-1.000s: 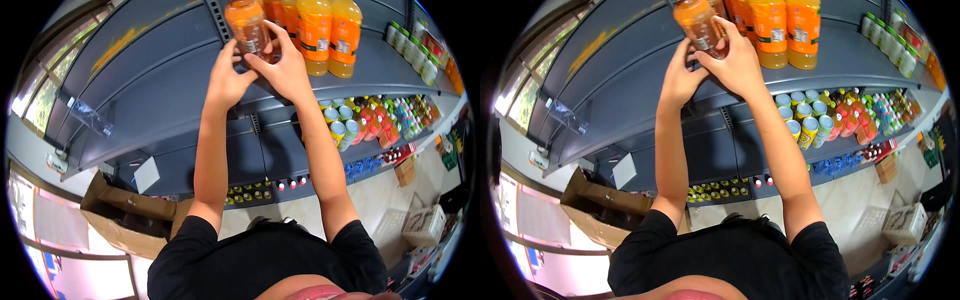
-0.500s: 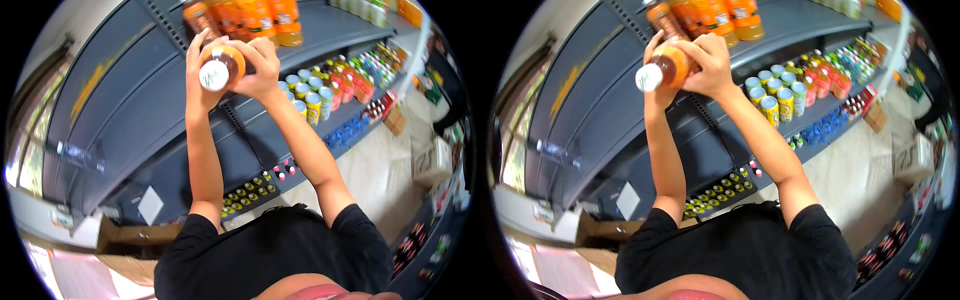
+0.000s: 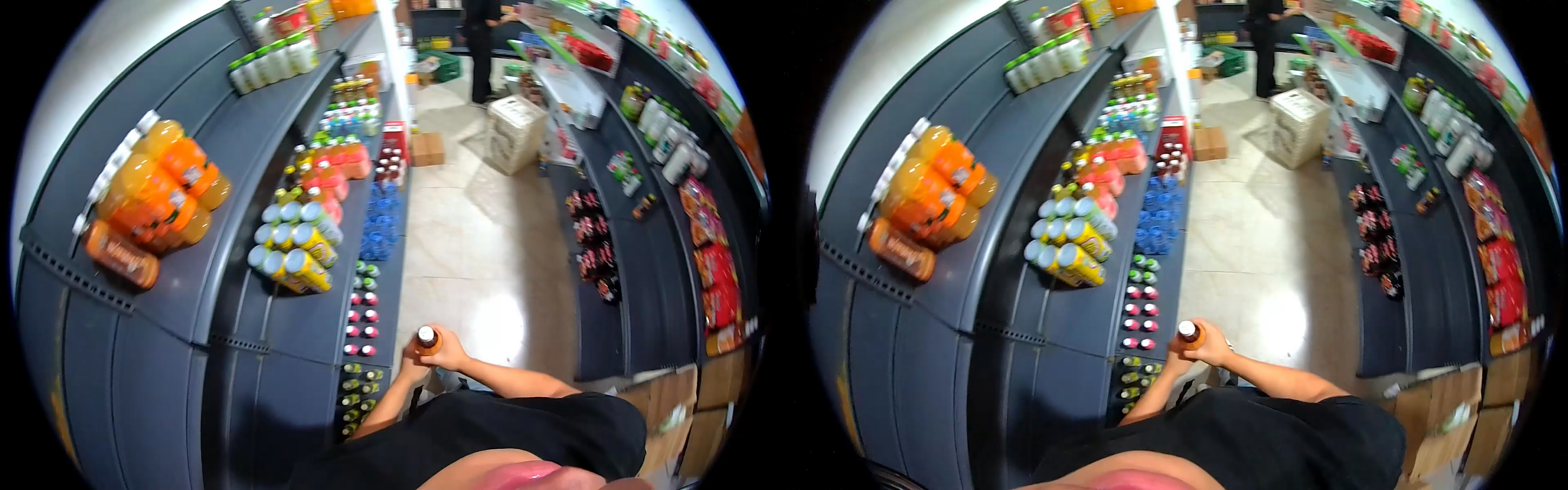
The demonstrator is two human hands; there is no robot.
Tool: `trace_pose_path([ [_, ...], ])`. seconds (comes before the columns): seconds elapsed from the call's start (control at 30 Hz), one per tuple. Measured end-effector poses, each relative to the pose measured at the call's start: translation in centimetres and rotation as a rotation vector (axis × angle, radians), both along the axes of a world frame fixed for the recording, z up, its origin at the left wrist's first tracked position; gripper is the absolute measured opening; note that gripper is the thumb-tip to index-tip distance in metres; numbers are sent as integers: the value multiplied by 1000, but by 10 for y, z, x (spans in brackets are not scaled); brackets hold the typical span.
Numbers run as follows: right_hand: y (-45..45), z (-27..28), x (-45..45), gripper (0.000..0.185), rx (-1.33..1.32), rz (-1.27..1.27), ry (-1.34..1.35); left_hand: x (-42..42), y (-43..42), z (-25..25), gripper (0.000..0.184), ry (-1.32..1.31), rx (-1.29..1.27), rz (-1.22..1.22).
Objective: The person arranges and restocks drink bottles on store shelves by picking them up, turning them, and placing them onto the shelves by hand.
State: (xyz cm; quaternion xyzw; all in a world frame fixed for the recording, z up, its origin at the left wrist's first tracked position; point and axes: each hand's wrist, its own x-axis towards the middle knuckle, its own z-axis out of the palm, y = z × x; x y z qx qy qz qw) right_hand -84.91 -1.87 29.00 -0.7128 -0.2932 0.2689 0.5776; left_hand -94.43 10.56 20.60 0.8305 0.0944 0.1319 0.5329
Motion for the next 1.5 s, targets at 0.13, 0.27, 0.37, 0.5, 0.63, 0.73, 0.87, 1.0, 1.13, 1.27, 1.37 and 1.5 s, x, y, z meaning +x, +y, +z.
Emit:
trace_pose_path([
  [0.13, -97, -117, -9, 69, -404, -253, 68, 13, -88, -129, 51, 466, -553, -345],
  [0.27, -172, -129, -15, 58, -553, -313, 224, 28, -146, -146, 51, 711, -565, -625],
  [0.37, -206, -138, 2, 62, -401, -315, 274, 61, -163, -136, 47, 654, -429, -789],
  [0.5, -236, -142, 31, 67, -449, -290, 201, 100, -180, -136, 36, 752, -470, -889],
  [0.63, -267, -107, 80, 69, -453, -423, 93, 170, -212, -139, 53, 644, -574, -1034],
  [0.73, -298, -124, 111, 71, -327, -590, 52, 228, -242, -124, 57, 624, -401, -1139],
  [0.87, -338, -74, 133, 64, -273, -813, 51, 286, -288, -112, 59, 409, -261, -1238],
  [1.0, -366, -71, 166, 57, -312, -1174, 28, 308, -332, -122, 63, 489, -282, -1107],
  [1.13, -400, -51, 210, 56, -266, -1307, 86, 334, -356, -44, 60, 847, -336, -991],
  [1.27, -425, -35, 259, 52, -210, -1371, -11, 389, -382, -51, 63, 780, -580, -937],
  [1.37, -440, -11, 292, 52, -114, -1379, -50, 445, -408, -25, 63, 576, -631, -1030],
  [1.5, -484, 33, 356, 105, -132, -1073, -37, 516, -452, 21, 70, 368, -591, -1023],
])
